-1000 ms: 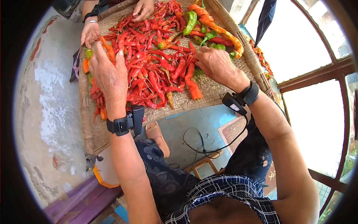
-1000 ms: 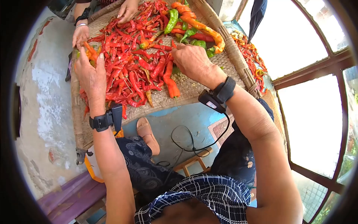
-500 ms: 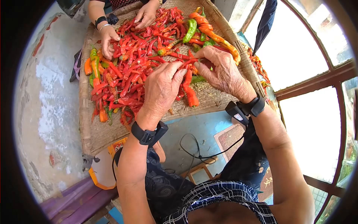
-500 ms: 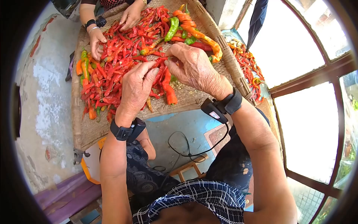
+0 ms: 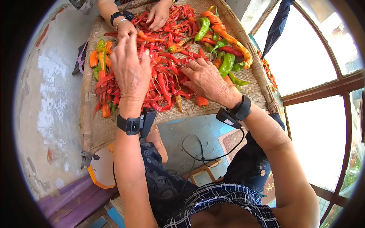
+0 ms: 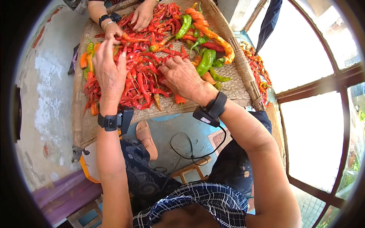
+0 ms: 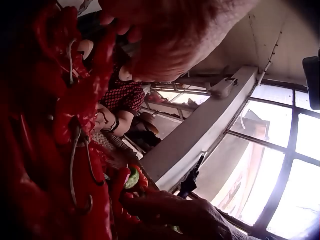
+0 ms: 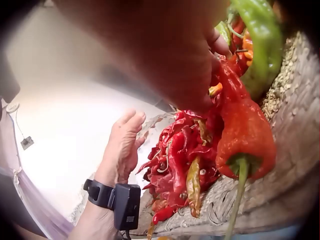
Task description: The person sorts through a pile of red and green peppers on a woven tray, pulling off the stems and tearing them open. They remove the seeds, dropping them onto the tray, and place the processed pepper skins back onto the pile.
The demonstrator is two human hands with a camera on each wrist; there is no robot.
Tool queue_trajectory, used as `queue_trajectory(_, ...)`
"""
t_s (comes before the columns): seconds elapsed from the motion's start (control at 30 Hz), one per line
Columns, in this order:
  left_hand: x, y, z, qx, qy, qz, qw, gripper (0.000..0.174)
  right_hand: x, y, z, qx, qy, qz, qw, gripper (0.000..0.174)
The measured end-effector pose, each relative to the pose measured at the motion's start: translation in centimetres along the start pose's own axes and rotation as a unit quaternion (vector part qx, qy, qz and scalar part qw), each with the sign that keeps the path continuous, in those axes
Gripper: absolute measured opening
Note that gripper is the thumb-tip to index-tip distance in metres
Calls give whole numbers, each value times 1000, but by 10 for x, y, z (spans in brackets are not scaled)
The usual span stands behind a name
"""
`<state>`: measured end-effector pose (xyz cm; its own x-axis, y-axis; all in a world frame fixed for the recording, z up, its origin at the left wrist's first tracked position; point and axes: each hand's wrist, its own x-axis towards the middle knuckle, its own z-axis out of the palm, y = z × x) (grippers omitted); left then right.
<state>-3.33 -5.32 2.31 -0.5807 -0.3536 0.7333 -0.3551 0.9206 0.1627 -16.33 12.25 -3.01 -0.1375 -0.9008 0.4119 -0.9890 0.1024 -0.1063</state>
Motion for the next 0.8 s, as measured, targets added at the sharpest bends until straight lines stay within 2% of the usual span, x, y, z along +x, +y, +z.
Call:
queue_trajectory(0.13, -10, 15, 8, -52, -48, 38, 997, 38, 4, -6, 4, -54, -67, 10, 996, 25)
queue_trajectory(0.2, -12, 17, 9, -73, -50, 48, 995, 38, 5, 0, -4, -25, -55, 12, 998, 24)
queue_trajectory(0.3, -13, 17, 6, -91, -60, 47, 993, 35, 5, 8, -21, 124, 47, 32, 991, 22)
queue_trajectory(0.37, -14, 18, 6, -98, -60, 49, 992, 35, 4, 17, -33, 163, 78, 57, 982, 23)
queue_trajectory(0.43, -14, 23, 6, -120, -60, 68, 989, 33, 4, 17, -48, 285, 127, 133, 941, 25)
queue_trajectory(0.47, -15, 26, 6, -121, -60, 69, 988, 33, 1, 26, -43, 324, 168, 116, 924, 24)
queue_trajectory(0.53, -16, 36, 4, -192, -95, 52, 975, 32, 0, 21, -52, 484, 163, 216, 832, 25)
queue_trajectory(0.6, -15, 44, 6, -230, -103, 66, 966, 33, -2, 22, -61, 494, 154, 220, 827, 25)
queue_trajectory(0.67, -16, 56, 2, -349, -205, -6, 914, 35, 0, 17, -68, 577, 113, 252, 768, 24)
queue_trajectory(0.73, -16, 62, 0, -347, -210, 3, 914, 34, 1, 16, -62, 581, 96, 223, 777, 26)
queue_trajectory(0.8, -18, 62, 8, -343, -179, 43, 921, 28, 2, 14, -56, 649, 62, 173, 738, 29)
